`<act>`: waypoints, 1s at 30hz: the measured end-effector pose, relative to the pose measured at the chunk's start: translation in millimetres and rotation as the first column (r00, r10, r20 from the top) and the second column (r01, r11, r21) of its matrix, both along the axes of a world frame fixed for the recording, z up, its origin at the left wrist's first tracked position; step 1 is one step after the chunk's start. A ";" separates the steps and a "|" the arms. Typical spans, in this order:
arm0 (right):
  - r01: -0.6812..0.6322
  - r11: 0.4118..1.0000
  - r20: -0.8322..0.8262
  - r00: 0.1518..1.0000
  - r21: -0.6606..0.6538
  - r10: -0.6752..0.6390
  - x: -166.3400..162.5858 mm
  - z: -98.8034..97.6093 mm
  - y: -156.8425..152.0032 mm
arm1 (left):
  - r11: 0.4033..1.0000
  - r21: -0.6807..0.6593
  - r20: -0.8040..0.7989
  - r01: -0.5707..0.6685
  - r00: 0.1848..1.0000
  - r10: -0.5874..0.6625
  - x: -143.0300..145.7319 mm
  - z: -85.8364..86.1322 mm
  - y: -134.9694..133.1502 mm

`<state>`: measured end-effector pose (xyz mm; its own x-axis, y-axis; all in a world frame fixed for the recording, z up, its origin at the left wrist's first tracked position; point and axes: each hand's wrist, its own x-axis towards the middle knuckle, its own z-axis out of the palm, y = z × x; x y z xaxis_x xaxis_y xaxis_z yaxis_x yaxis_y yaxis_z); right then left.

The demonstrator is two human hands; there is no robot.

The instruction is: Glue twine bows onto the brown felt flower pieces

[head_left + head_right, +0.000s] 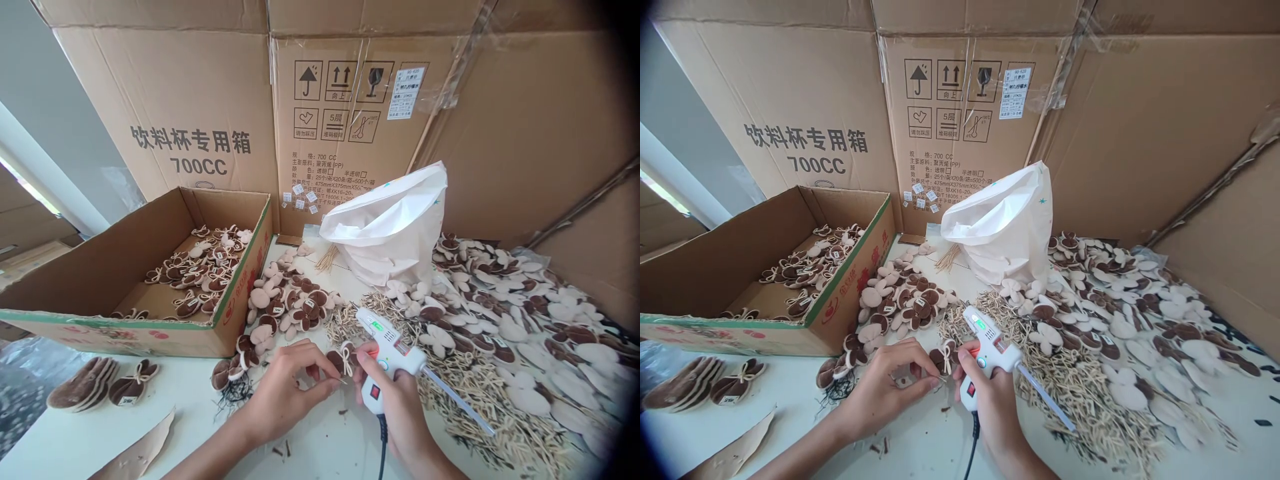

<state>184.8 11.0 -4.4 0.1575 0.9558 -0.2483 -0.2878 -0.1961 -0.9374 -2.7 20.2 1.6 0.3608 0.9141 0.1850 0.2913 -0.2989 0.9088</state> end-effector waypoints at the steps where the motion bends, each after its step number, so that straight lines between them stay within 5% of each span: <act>1: -0.006 1.000 0.002 1.000 0.000 0.006 1.3 -2.5 0.8 | 1.000 0.001 -0.001 0.012 1.000 -0.012 0.2 -0.6 -0.3; 30: -0.076 0.997 0.023 0.997 -0.003 0.076 0.9 -8.6 -1.0 | 0.995 -0.018 -0.094 -0.098 0.991 0.096 0.5 -9.9 -1.5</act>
